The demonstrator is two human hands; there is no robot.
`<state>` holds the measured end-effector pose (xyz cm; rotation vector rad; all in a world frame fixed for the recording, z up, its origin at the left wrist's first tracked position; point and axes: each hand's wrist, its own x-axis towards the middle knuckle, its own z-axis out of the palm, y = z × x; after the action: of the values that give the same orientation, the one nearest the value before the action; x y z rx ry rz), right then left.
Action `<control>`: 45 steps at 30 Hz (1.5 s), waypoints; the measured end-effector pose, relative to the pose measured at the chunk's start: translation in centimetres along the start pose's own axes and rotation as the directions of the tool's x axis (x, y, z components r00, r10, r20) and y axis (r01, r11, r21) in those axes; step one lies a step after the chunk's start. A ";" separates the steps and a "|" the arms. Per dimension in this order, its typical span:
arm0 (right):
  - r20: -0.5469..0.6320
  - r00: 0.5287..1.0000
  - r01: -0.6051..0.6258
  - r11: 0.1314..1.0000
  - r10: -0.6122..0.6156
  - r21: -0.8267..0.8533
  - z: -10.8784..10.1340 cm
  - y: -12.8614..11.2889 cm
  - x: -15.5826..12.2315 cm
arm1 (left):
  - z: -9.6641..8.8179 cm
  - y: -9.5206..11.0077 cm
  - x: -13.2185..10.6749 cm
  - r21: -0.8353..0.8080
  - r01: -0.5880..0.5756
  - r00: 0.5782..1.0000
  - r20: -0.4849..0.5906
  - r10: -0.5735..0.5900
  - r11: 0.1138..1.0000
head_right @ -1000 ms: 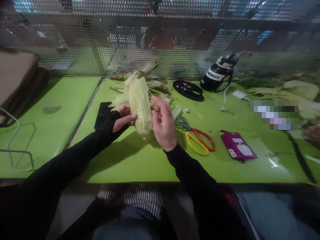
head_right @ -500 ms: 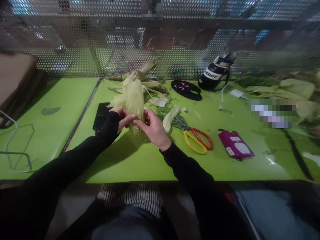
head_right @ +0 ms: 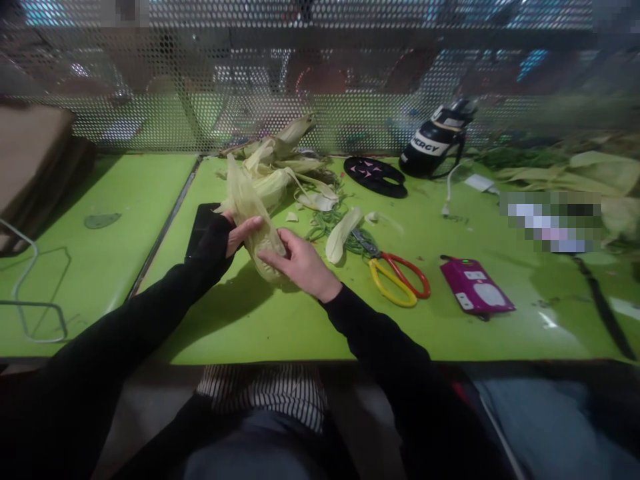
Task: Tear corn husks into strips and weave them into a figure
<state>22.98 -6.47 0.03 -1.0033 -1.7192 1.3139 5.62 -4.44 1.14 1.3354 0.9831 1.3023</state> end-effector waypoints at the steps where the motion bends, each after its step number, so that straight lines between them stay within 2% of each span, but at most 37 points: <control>1: 0.003 1.000 -0.003 1.000 0.003 -0.001 0.0 0.0 0.0 | 0.1 0.3 -0.1 0.009 -0.001 1.000 -0.005 0.001 1.000; 3: -0.023 1.000 0.001 1.000 0.000 0.022 0.0 0.0 0.0 | 0.5 0.7 -0.2 0.018 0.016 1.000 -0.009 -0.015 1.000; 5: -0.118 0.993 0.029 0.998 -0.022 0.063 -0.1 0.0 0.1 | 0.8 0.7 -0.2 -0.002 0.091 0.996 0.010 -0.091 0.996; 8: -0.295 0.955 0.072 0.993 -0.042 0.092 -0.6 0.0 0.4 | 1.1 0.1 -0.2 0.000 0.238 0.953 0.195 -0.233 0.971; 10: -0.313 0.950 0.059 0.993 -0.024 0.103 -1.0 0.0 0.5 | 1.1 -0.4 -0.2 0.022 0.269 0.915 0.308 -0.262 0.963; 11: -0.292 0.956 0.044 0.992 -0.008 0.115 -1.1 -0.1 0.5 | 1.1 -0.6 -0.1 0.021 0.264 0.911 0.322 -0.256 0.964; 14: -0.187 0.982 -0.003 0.993 0.026 0.122 -1.3 -0.4 0.5 | 0.8 -1.0 0.0 -0.005 0.211 0.948 0.245 -0.204 0.977; 16: -0.158 0.987 -0.001 0.997 0.013 0.081 -1.4 -0.6 0.4 | 0.7 -1.1 0.1 0.003 0.178 0.964 0.199 -0.175 0.984; 20: -0.197 0.980 0.036 0.999 -0.035 0.001 -1.5 -0.7 0.3 | 0.7 -1.0 0.1 0.051 0.085 0.982 0.167 -0.092 0.995; 24: -0.141 0.990 0.017 0.999 -0.013 0.032 -1.4 -0.5 0.4 | 1.0 -0.8 -0.2 0.037 0.005 0.993 0.120 -0.009 0.999; 28: -0.214 0.977 0.019 0.999 -0.010 0.042 -1.3 -0.4 0.4 | 1.4 -0.9 -0.2 -0.015 -0.011 1.000 -0.015 0.011 1.000; 30: -0.239 0.971 0.009 0.999 0.001 0.039 -1.3 -0.4 0.4 | 1.6 -0.9 -0.2 -0.040 -0.002 0.998 -0.061 0.000 0.999; 32: -0.240 0.971 -0.003 1.000 0.009 0.027 -1.3 -0.4 0.4 | 1.6 -0.9 -0.2 -0.052 0.029 0.998 -0.056 -0.031 0.998; 36: -0.249 0.968 0.015 1.000 -0.011 0.016 -1.3 -0.3 0.4 | 1.4 -0.9 0.1 -0.073 0.119 0.993 0.023 -0.118 0.990; 40: -0.282 0.959 0.022 0.994 0.008 0.104 -1.5 -0.3 0.6 | 1.2 -0.9 0.4 -0.113 0.220 0.971 0.116 -0.207 0.969; 45: -0.115 0.992 -0.031 0.977 0.056 0.212 -1.9 -1.0 0.5 | 0.9 -0.4 0.2 -0.159 0.262 0.965 0.061 -0.255 0.952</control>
<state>24.35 -5.46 1.44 -0.9809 -1.4423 1.4011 6.57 -4.32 0.88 1.0618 0.9645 1.1276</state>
